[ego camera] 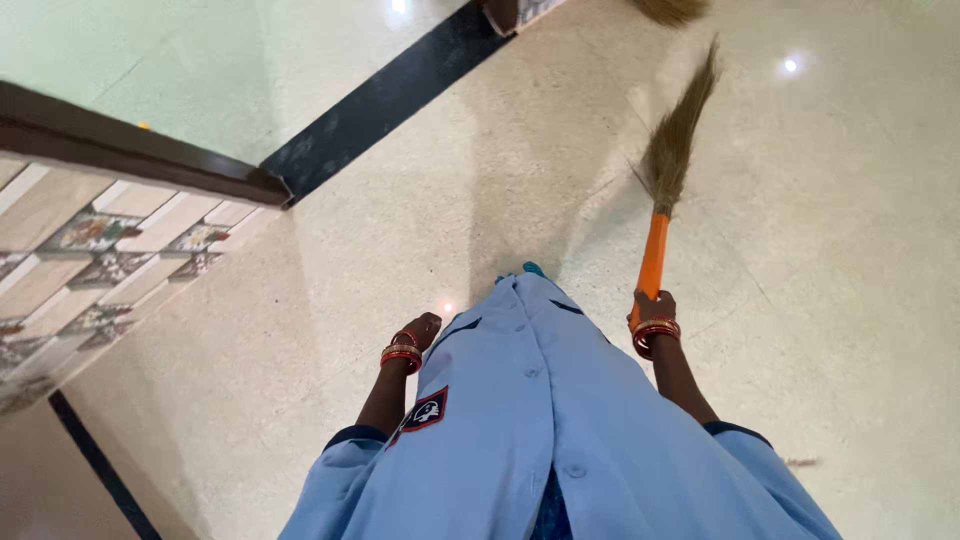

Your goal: The person sweeps the tiled floor using a broom, moving the broom across the surface to gather debris while walking forward.

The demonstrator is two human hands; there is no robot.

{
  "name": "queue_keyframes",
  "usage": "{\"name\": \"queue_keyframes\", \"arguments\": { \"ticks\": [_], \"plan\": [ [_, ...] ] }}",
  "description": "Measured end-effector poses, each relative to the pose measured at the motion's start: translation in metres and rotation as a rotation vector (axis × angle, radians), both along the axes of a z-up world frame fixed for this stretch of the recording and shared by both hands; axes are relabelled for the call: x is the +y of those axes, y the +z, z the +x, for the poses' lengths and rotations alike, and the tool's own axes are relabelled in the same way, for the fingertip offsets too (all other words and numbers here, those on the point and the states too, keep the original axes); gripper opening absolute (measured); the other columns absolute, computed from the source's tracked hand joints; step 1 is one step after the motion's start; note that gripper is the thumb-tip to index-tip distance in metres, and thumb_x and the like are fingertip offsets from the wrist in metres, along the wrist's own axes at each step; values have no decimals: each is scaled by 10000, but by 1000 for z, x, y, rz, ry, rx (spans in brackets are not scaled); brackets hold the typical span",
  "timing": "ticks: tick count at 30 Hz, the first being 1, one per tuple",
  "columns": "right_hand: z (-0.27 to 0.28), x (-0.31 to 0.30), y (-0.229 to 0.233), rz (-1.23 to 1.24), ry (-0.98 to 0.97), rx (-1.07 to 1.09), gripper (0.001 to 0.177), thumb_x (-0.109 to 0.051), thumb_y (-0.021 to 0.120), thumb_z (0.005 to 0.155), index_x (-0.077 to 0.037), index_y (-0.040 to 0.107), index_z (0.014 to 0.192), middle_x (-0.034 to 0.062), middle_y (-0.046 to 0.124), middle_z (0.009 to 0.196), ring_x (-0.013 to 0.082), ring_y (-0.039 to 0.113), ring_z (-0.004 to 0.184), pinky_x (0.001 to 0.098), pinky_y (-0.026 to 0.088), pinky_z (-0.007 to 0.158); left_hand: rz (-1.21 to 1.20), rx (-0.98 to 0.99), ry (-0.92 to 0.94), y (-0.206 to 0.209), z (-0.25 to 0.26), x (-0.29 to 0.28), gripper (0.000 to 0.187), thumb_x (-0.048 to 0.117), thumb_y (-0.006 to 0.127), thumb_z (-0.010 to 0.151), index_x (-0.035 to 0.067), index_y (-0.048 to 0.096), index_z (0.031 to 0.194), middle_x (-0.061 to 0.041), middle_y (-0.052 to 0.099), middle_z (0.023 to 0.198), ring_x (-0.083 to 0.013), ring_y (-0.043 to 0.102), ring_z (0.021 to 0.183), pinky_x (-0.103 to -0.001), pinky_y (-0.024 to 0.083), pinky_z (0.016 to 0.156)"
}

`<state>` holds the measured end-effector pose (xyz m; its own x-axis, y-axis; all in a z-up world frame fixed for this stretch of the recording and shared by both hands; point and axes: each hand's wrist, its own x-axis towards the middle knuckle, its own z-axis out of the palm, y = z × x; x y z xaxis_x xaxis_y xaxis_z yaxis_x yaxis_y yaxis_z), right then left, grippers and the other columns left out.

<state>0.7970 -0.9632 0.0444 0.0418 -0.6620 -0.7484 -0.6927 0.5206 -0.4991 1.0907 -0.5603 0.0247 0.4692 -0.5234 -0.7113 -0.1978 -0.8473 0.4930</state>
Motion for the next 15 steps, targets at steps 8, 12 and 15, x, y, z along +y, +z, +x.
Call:
{"name": "queue_keyframes", "arguments": {
  "ticks": [8,12,15],
  "plan": [
    [-61,78,-2,-375,424,177,799,-382,734,916,-42,317,1505,313,667,1026,493,649,864,565,549,708,-42,11,-271,-12,24,-59,396,378,515,984,134,669,1255,-177,721,1227,-365,673,1160,-447,535,980],
    [-89,98,7,-176,614,300,886,-439,593,945,-92,136,1619,286,719,1052,444,714,885,557,571,747,-10,71,-414,-26,45,-97,388,396,553,985,121,694,1219,-176,734,1215,-357,687,1151,-446,534,991],
    [-84,106,8,-53,796,437,753,-402,478,996,-196,178,1655,261,717,1106,435,731,937,547,582,778,-22,29,-502,-29,67,-131,376,391,545,992,139,697,1227,-180,729,1217,-365,684,1147,-457,532,990]
  ]
}}
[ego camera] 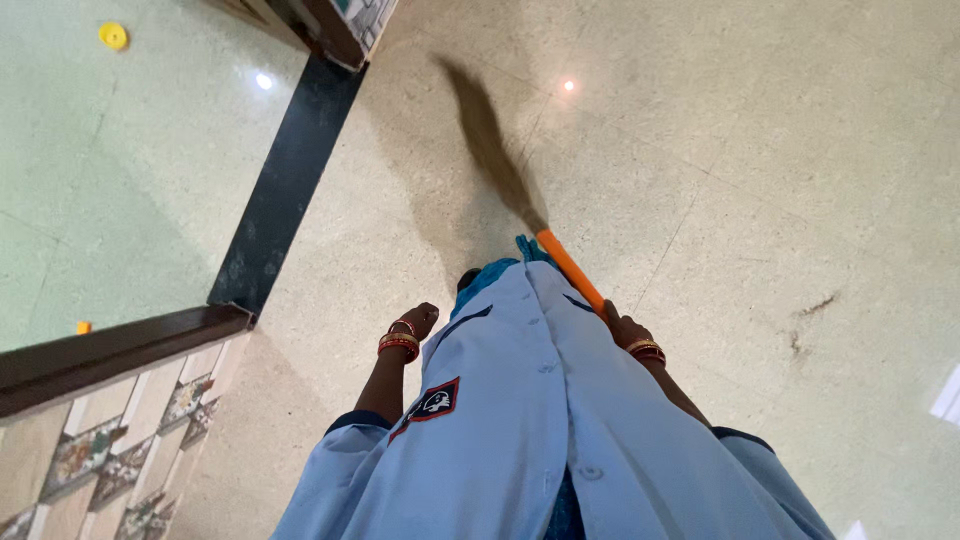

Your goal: The person sweeps the tiled floor using a broom, moving the broom across the surface to gather debris while walking forward.

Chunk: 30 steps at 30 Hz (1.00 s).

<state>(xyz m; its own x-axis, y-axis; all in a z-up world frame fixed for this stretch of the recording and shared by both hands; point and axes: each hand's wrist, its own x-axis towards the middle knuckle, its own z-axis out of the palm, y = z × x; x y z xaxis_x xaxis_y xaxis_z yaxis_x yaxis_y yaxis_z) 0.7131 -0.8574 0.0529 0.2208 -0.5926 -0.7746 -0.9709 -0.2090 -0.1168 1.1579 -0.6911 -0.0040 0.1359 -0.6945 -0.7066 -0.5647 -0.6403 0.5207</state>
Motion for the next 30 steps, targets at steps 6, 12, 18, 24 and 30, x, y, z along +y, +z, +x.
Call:
{"name": "queue_keyframes", "arguments": {
  "ticks": [6,12,18,24,30],
  "plan": [
    [-14,47,17,8,-183,166,735,-410,500,975,-168,231,1614,206,751,1053,384,746,941,518,598,790,-46,-19,-135,6,32,-56,368,363,540,1005,135,650,1271,-173,714,1235,-374,672,1149,-474,534,973],
    [-27,81,29,-120,-490,287,551,-548,617,970,-107,569,1296,182,773,1065,385,748,1001,513,592,859,-58,17,-290,11,42,-83,369,362,541,1008,124,648,1269,-180,720,1229,-373,678,1148,-464,539,980],
    [2,83,19,-263,-912,214,572,-565,687,935,-44,672,1170,244,741,1080,435,709,1046,540,569,866,-30,49,-436,1,57,-77,365,360,549,994,125,660,1249,-179,727,1221,-369,681,1146,-457,537,986],
    [33,161,23,-291,-1051,105,562,-542,686,932,-78,588,1234,279,728,1049,488,693,991,577,560,827,38,50,-557,-21,76,-67,372,376,550,980,120,667,1223,-171,725,1221,-367,674,1157,-456,529,990],
    [19,225,32,-185,-771,28,568,-529,642,928,-170,488,1341,242,752,987,455,712,928,569,558,795,100,-15,-633,-13,50,-78,390,399,536,987,136,674,1240,-170,705,1250,-370,648,1190,-462,506,1015]
  ]
}}
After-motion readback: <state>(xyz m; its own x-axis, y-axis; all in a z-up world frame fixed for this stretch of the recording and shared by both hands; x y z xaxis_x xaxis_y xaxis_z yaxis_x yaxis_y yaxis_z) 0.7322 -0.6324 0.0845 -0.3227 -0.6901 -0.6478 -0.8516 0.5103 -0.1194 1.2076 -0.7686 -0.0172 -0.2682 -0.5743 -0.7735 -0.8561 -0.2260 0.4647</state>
